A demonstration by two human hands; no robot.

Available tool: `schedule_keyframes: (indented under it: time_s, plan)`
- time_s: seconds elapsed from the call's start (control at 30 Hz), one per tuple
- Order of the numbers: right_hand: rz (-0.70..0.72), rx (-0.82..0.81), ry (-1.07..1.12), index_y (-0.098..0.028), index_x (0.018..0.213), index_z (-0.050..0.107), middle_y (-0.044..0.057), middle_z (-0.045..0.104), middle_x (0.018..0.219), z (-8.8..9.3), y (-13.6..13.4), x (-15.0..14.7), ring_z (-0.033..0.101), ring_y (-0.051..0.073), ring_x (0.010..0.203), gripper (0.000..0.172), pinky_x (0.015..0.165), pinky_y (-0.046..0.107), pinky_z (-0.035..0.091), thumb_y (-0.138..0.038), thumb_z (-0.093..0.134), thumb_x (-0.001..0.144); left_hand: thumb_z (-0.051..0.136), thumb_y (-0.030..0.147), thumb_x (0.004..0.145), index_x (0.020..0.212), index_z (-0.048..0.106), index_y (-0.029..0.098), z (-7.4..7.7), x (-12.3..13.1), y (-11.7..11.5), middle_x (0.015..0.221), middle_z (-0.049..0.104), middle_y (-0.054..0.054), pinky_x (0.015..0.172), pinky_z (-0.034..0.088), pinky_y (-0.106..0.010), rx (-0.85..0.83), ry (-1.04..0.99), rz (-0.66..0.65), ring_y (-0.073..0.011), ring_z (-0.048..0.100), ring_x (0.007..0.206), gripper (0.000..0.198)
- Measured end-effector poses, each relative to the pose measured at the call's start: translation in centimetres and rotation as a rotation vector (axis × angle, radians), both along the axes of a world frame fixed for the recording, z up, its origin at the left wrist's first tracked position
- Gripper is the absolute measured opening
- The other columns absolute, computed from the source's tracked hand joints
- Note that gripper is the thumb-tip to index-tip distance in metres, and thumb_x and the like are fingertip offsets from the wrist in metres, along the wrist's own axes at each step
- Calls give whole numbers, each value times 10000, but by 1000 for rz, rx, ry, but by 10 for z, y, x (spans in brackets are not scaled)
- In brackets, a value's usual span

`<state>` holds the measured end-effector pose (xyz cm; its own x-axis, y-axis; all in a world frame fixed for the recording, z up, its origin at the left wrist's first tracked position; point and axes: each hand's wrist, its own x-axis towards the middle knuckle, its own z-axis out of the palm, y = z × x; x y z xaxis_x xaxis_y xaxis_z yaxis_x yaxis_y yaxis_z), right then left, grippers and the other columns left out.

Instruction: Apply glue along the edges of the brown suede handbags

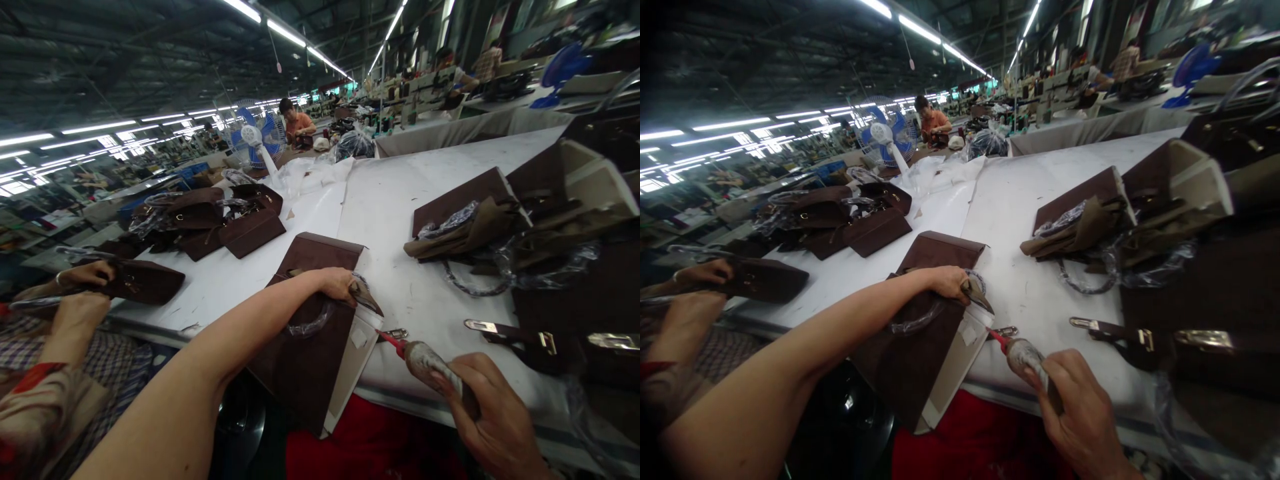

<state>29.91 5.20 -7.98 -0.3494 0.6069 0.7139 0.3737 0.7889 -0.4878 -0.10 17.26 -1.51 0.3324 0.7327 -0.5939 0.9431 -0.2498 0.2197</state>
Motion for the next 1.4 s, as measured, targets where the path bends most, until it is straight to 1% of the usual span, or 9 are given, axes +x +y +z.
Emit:
schedule_keyframes:
  time_s: [0.17, 0.3, 0.43, 0.53, 0.73, 0.87, 1.0, 1.13, 1.4]
  plan:
    - [35, -36, 11, -231, 1008, 585, 22, 584, 783, 0, 1, -1, 577, 180, 653, 47, 562, 301, 496, -219, 607, 969, 787, 339, 831, 1090, 801, 216, 1, 0, -1, 1015, 788, -44, 798, 528, -253, 1, -12, 4, -208, 720, 886, 287]
    - [-21, -9, 7, -227, 1012, 580, 25, 588, 799, 0, 0, -2, 589, 189, 669, 69, 598, 315, 503, -213, 622, 960, 797, 321, 815, 1061, 809, 242, 2, 0, -1, 998, 789, -22, 841, 533, -250, 3, -43, 9, -208, 723, 911, 259]
    - [-12, -55, 12, -235, 984, 565, 24, 574, 775, 2, -1, -2, 582, 192, 640, 28, 559, 309, 494, -244, 591, 981, 807, 308, 796, 1048, 813, 277, 2, -1, -1, 972, 787, 5, 880, 533, -246, 0, -73, 15, -202, 725, 927, 254]
    - [-65, -42, 7, -230, 956, 558, 22, 569, 763, 6, 0, -1, 577, 186, 622, 49, 569, 313, 482, -251, 592, 985, 808, 300, 787, 1060, 812, 286, 1, -1, 0, 963, 786, 9, 890, 533, -250, -2, -80, 19, -204, 725, 934, 273]
    - [-54, -85, 18, -238, 928, 552, 14, 578, 751, 4, 2, -3, 592, 183, 621, 73, 572, 311, 476, -256, 581, 992, 809, 320, 787, 1055, 813, 274, -2, -2, 1, 950, 784, -7, 873, 533, -252, -2, -68, 24, -209, 721, 936, 272]
    - [-111, -58, 36, -238, 932, 564, 19, 587, 761, -1, 5, -3, 595, 193, 629, 79, 592, 328, 485, -283, 612, 976, 813, 314, 782, 1048, 811, 279, -2, -2, 1, 936, 782, -1, 870, 529, -252, 7, -54, 22, -205, 717, 937, 268]
    - [-64, -69, 38, -241, 934, 566, 15, 586, 746, -2, 6, -2, 591, 193, 621, 75, 572, 324, 481, -286, 606, 978, 802, 329, 805, 1055, 808, 254, -1, -1, 0, 958, 783, -21, 846, 528, -257, 8, -29, 10, -207, 715, 917, 262]
    - [-127, -66, 29, -228, 958, 564, 31, 592, 788, -4, 2, -1, 606, 197, 664, 70, 609, 328, 486, -270, 617, 976, 771, 326, 841, 1097, 797, 224, -1, -1, 0, 1020, 783, -39, 817, 519, -252, 3, -9, -13, -203, 711, 914, 277]
    - [64, -184, 51, -237, 935, 573, 1, 573, 751, -2, -20, -7, 586, 157, 618, 57, 559, 259, 496, -226, 582, 991, 763, 347, 848, 1100, 795, 218, 1, 1, -1, 1015, 784, -34, 780, 500, -239, 10, 14, -28, -201, 709, 902, 285]
